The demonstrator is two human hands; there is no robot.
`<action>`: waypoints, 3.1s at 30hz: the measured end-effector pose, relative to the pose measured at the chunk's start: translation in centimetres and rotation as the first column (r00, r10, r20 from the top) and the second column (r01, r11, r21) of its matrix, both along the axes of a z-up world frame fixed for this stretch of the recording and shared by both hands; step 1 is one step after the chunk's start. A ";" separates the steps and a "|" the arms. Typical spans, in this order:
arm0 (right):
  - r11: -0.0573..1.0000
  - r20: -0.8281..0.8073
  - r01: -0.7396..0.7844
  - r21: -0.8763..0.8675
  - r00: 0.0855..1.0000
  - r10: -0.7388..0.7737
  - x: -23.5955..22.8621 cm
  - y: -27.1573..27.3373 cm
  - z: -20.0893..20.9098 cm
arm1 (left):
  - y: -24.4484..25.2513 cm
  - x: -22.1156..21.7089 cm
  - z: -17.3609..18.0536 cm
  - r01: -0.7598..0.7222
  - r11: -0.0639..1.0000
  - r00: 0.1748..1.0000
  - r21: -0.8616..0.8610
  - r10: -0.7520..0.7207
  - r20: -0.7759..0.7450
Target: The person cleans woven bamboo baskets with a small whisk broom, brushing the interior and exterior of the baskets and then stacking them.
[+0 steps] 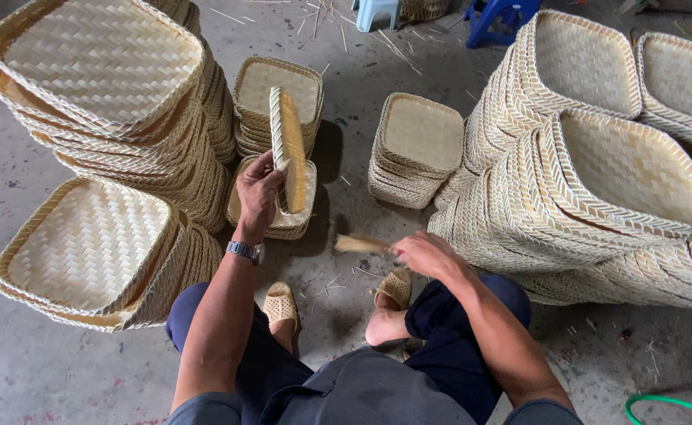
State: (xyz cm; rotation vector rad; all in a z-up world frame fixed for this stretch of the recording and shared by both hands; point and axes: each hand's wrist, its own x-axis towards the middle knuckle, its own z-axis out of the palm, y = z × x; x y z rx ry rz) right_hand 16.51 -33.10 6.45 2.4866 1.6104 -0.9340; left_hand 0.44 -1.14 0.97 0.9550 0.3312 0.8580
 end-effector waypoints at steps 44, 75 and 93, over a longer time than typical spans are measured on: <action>0.929 -0.115 0.010 0.370 0.993 0.035 2.3 -0.3 -12.6 | -6.1 35.2 -13.2 0.539 -0.434 0.842 0.722 0.246 -0.480; 1.000 -0.169 -0.013 0.021 0.986 0.017 1.6 0.8 -10.4 | 17.1 18.0 -14.9 0.936 0.124 0.095 0.331 0.814 -0.574; 0.255 -0.842 0.882 0.397 0.460 -0.280 5.1 1.8 -6.9 | -7.1 6.1 -1.1 0.581 -0.513 0.804 0.632 0.484 -0.347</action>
